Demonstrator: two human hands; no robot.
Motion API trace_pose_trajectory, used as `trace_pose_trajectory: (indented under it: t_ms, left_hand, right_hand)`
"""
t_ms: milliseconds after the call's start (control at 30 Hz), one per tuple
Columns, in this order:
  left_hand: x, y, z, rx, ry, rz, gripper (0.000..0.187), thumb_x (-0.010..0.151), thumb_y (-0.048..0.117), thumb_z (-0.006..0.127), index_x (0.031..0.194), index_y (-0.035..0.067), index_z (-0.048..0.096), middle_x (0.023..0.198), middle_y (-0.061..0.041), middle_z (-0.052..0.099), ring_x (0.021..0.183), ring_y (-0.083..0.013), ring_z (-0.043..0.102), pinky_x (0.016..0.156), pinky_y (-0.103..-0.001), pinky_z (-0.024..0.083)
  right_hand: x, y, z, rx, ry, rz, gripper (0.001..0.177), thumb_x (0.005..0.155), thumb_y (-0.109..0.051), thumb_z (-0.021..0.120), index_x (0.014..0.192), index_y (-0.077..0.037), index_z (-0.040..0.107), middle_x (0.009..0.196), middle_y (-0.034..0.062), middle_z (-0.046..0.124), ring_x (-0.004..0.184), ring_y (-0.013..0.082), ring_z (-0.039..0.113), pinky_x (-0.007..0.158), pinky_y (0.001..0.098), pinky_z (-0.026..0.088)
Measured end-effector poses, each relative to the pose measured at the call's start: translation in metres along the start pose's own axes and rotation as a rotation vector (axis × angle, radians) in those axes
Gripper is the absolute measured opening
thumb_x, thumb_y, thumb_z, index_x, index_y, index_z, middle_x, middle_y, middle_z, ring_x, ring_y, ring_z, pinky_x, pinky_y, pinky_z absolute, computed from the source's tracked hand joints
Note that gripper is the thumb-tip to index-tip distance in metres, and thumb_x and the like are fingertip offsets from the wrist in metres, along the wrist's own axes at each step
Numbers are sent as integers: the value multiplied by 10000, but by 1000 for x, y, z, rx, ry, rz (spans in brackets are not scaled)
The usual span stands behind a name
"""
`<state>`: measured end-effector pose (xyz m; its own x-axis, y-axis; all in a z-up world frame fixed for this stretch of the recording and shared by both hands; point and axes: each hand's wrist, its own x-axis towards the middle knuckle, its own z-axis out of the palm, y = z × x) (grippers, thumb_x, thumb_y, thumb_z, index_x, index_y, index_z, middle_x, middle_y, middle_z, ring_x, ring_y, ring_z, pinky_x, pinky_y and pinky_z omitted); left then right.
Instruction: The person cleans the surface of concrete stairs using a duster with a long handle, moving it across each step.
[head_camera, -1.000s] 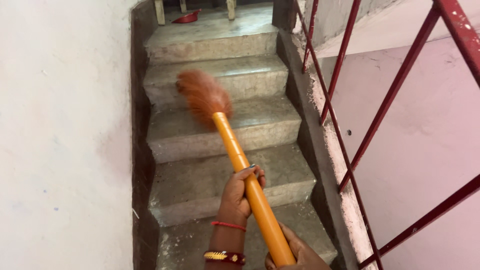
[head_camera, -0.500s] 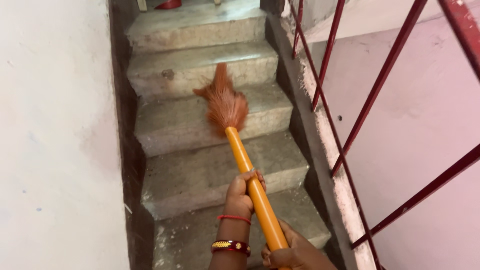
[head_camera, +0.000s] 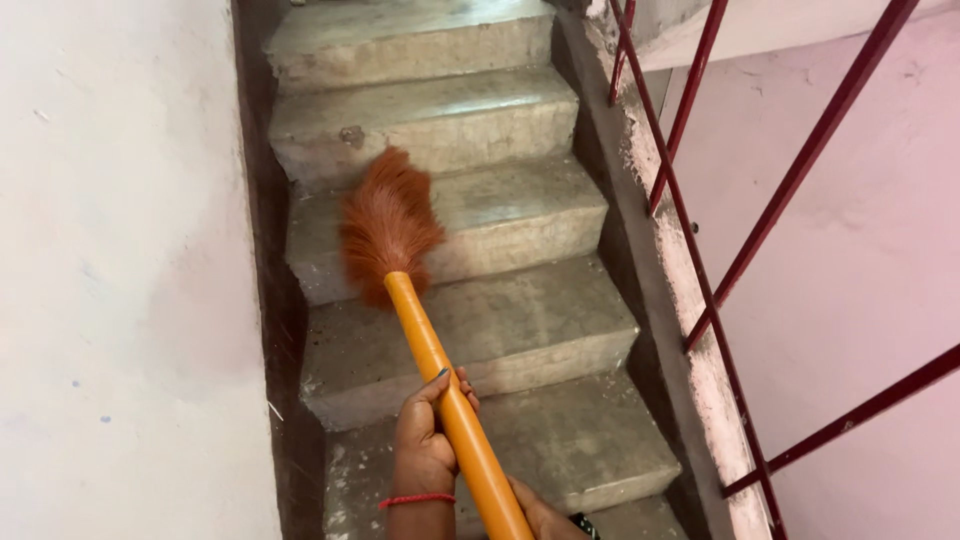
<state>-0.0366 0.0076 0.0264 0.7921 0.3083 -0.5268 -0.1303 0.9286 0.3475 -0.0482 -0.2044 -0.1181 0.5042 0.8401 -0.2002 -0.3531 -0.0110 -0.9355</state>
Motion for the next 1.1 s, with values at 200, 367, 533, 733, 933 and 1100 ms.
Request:
trace_pose_trajectory:
  t_ms: [200,367,533,733,933,1100]
  left_hand:
    - [-5,-13,12,13,-30,16,223,897,76,661,1083,-22,588,898,-119,664,724,-216,629,644,-350,578]
    - [-33,-29,61,3,-229,45,252,889,58,657,1116,0,562,955,-117,671,707,-207,610,625,-354,577]
    - [-54,-48,117,70,-373,56,333,874,43,636,1188,25,527,1042,-130,696,724,-211,618,623,-356,579]
    - [-43,-86,158,133,-522,-25,345,892,38,628,1218,33,517,1064,-130,703,746,-205,632,656,-362,586]
    - [11,-134,150,181,-453,-176,301,923,52,630,1199,-23,537,1008,-133,695,745,-214,658,663,-378,591]
    - [64,-169,96,169,-352,-292,244,923,86,618,1145,35,529,928,-122,655,723,-234,632,639,-389,571]
  right_hand:
    - [-49,-59,5,-152,68,86,1118,738,-325,872,1617,-120,214,1312,135,639,1136,181,647,982,298,492]
    - [-81,-94,8,458,-39,-103,1328,635,-616,858,1628,-43,189,1215,200,707,968,261,721,858,337,557]
    - [-119,-138,10,41,73,-161,1223,714,-139,882,1670,-216,123,867,117,659,775,179,658,758,302,516]
    - [-140,-173,12,32,310,-119,1263,633,20,822,1653,-268,135,740,119,613,682,180,630,712,310,511]
    - [-152,-194,7,-15,421,19,1171,626,48,741,1640,-237,229,734,99,601,672,160,627,683,273,505]
    - [-149,-157,-29,229,502,205,1059,684,32,717,1587,-237,235,808,97,623,697,184,612,695,309,484]
